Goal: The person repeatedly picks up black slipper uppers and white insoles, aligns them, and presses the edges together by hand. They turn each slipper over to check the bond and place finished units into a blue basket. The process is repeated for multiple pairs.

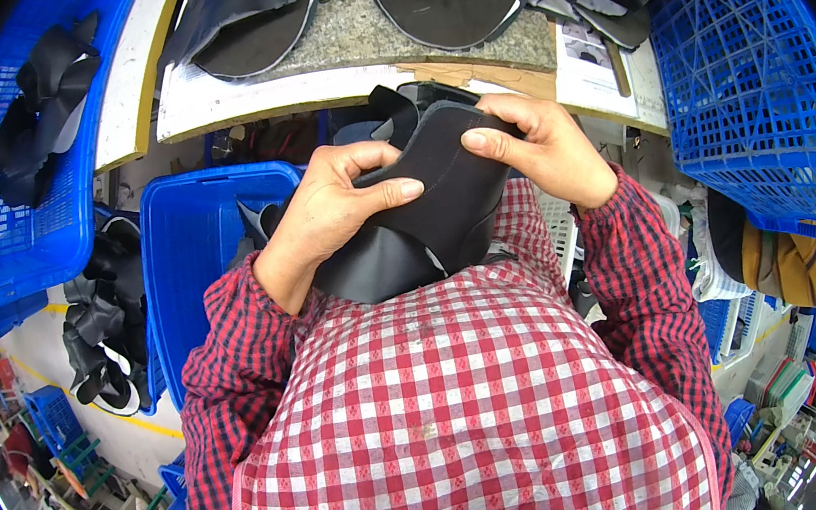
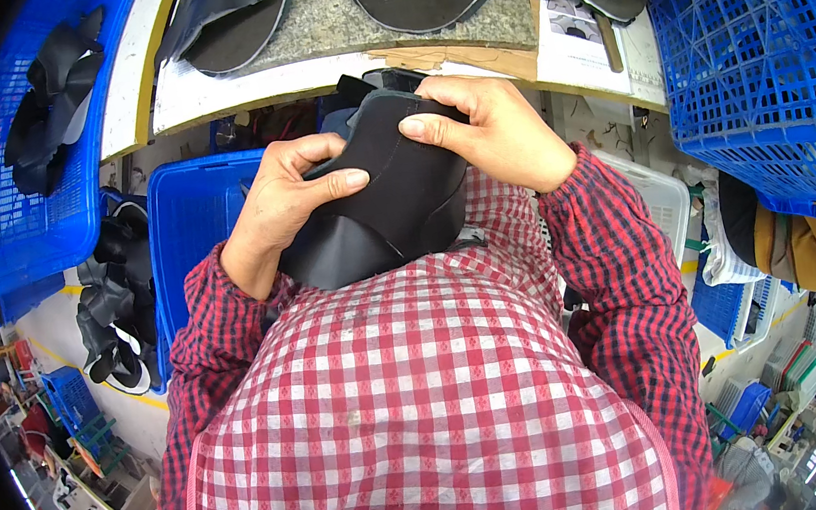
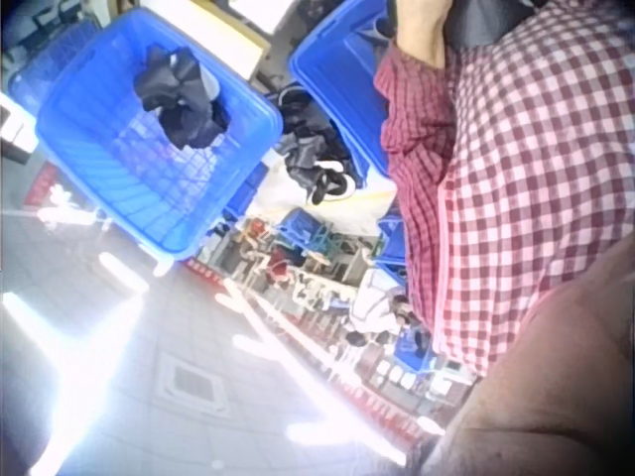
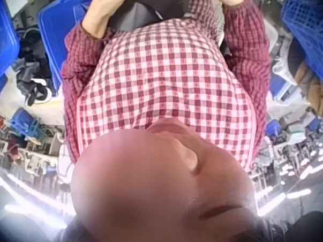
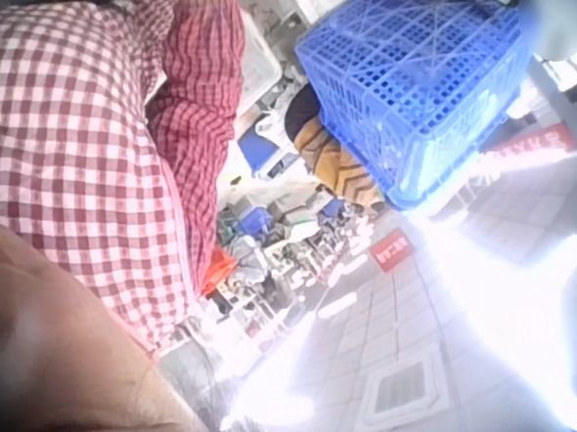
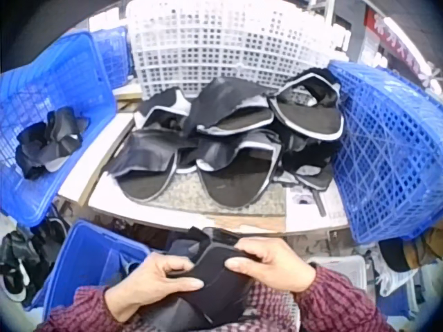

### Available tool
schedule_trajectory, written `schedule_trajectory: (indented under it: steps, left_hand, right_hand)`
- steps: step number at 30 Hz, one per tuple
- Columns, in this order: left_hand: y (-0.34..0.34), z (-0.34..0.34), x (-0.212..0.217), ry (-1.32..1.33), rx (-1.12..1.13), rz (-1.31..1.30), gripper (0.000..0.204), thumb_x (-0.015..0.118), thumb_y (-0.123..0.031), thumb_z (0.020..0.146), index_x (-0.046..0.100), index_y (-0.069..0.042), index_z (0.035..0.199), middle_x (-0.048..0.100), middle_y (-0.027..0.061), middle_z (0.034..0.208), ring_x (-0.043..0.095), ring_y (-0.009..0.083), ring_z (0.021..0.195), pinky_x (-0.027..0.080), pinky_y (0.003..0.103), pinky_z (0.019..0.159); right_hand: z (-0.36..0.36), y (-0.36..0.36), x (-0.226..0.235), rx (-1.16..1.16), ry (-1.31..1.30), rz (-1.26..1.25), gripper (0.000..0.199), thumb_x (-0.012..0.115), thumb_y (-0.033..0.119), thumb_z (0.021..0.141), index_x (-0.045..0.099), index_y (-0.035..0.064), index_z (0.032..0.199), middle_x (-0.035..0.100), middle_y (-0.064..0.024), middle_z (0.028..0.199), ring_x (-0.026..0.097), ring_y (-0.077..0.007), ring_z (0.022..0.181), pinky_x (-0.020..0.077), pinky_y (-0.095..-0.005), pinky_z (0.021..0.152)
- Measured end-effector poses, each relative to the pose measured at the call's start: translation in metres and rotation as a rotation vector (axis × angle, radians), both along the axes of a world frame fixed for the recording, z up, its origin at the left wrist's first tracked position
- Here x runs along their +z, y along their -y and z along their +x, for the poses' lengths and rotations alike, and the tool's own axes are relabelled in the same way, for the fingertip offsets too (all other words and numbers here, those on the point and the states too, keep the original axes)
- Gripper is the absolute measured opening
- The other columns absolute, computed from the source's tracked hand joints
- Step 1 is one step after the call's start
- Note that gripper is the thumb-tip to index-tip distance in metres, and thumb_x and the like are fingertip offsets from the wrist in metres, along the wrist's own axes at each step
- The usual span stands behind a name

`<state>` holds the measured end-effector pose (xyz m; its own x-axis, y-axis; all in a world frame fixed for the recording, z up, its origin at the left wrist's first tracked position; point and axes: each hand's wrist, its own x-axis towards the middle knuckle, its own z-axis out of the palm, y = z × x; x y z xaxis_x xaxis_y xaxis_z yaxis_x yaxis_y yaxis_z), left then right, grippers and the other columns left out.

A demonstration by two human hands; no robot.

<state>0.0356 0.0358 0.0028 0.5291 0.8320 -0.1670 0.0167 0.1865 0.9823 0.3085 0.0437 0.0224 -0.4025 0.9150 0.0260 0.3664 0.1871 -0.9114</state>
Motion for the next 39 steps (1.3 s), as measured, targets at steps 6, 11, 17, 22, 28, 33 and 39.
schedule_trajectory:
  steps: [6, 11, 17, 22, 28, 33, 39]
  left_hand:
    - [0.014, 0.004, -0.021, -0.094, 0.138, 0.005, 0.014, 0.082, -0.010, 0.087, 0.070, -0.002, 0.086, 0.070, -0.0010, 0.083, 0.060, 0.0047, 0.078, 0.049, 0.022, 0.073]
    - [0.021, -0.009, -0.040, -0.175, 0.225, 0.097, 0.016, 0.080, -0.012, 0.090, 0.071, 0.000, 0.087, 0.067, -0.0023, 0.077, 0.054, 0.0044, 0.073, 0.046, 0.024, 0.067]
    - [0.001, -0.030, -0.001, -0.104, 0.200, 0.169, 0.013, 0.081, -0.009, 0.088, 0.075, 0.000, 0.094, 0.070, -0.0014, 0.085, 0.060, 0.0062, 0.080, 0.050, 0.025, 0.075]
    - [-0.052, -0.038, 0.113, -0.278, 0.417, 0.982, 0.020, 0.080, -0.007, 0.088, 0.077, -0.002, 0.107, 0.073, 0.0073, 0.111, 0.066, 0.0181, 0.105, 0.051, 0.031, 0.094]
    - [-0.051, -0.001, 0.133, -0.341, 0.613, 1.047, 0.040, 0.073, -0.020, 0.098, 0.063, -0.001, 0.131, 0.065, 0.0136, 0.121, 0.065, 0.0229, 0.108, 0.055, 0.029, 0.085]
    - [-0.059, -0.005, 0.072, -0.540, 0.649, 1.049, 0.045, 0.077, -0.009, 0.090, 0.063, -0.002, 0.132, 0.065, 0.0179, 0.126, 0.064, 0.0345, 0.119, 0.050, 0.039, 0.103]
    - [-0.052, -0.020, 0.087, -0.650, 0.971, 1.316, 0.033, 0.083, -0.003, 0.086, 0.069, -0.002, 0.116, 0.066, 0.0146, 0.109, 0.064, 0.0312, 0.103, 0.053, 0.037, 0.088]
  right_hand:
    - [0.000, 0.005, -0.008, 0.052, 0.049, -0.049, 0.033, 0.080, 0.028, 0.092, 0.067, 0.0015, 0.107, 0.070, -0.0096, 0.095, 0.066, -0.0171, 0.087, 0.0533, -0.0333, 0.082]
    - [0.008, 0.001, -0.030, 0.074, 0.120, 0.059, 0.041, 0.084, 0.026, 0.087, 0.066, 0.0054, 0.117, 0.071, -0.0094, 0.101, 0.068, -0.0201, 0.095, 0.0532, -0.0334, 0.089]
    - [-0.005, -0.003, 0.018, 0.078, 0.104, -0.008, 0.035, 0.086, 0.025, 0.084, 0.070, 0.0060, 0.110, 0.070, -0.0058, 0.101, 0.067, -0.0178, 0.091, 0.0538, -0.0314, 0.084]
    - [-0.027, 0.034, 0.135, -0.174, 0.477, 0.938, 0.042, 0.090, 0.027, 0.074, 0.073, 0.0015, 0.103, 0.073, -0.0085, 0.088, 0.071, -0.0275, 0.077, 0.0553, -0.0351, 0.071]
    - [-0.087, -0.031, 0.110, -0.086, -0.007, 0.975, 0.044, 0.076, -0.002, 0.083, 0.065, 0.0019, 0.125, 0.071, -0.0138, 0.112, 0.067, -0.0312, 0.101, 0.0571, -0.0372, 0.086]
    - [-0.021, -0.067, 0.061, -0.528, 0.119, 1.100, 0.052, 0.079, 0.006, 0.086, 0.062, 0.0031, 0.136, 0.054, -0.0150, 0.141, 0.063, -0.0279, 0.111, 0.0550, -0.0371, 0.095]
    - [-0.022, -0.062, 0.038, -0.205, -0.015, 0.732, 0.032, 0.085, 0.017, 0.079, 0.072, 0.0100, 0.108, 0.070, -0.0047, 0.103, 0.067, -0.0251, 0.094, 0.0527, -0.0362, 0.082]
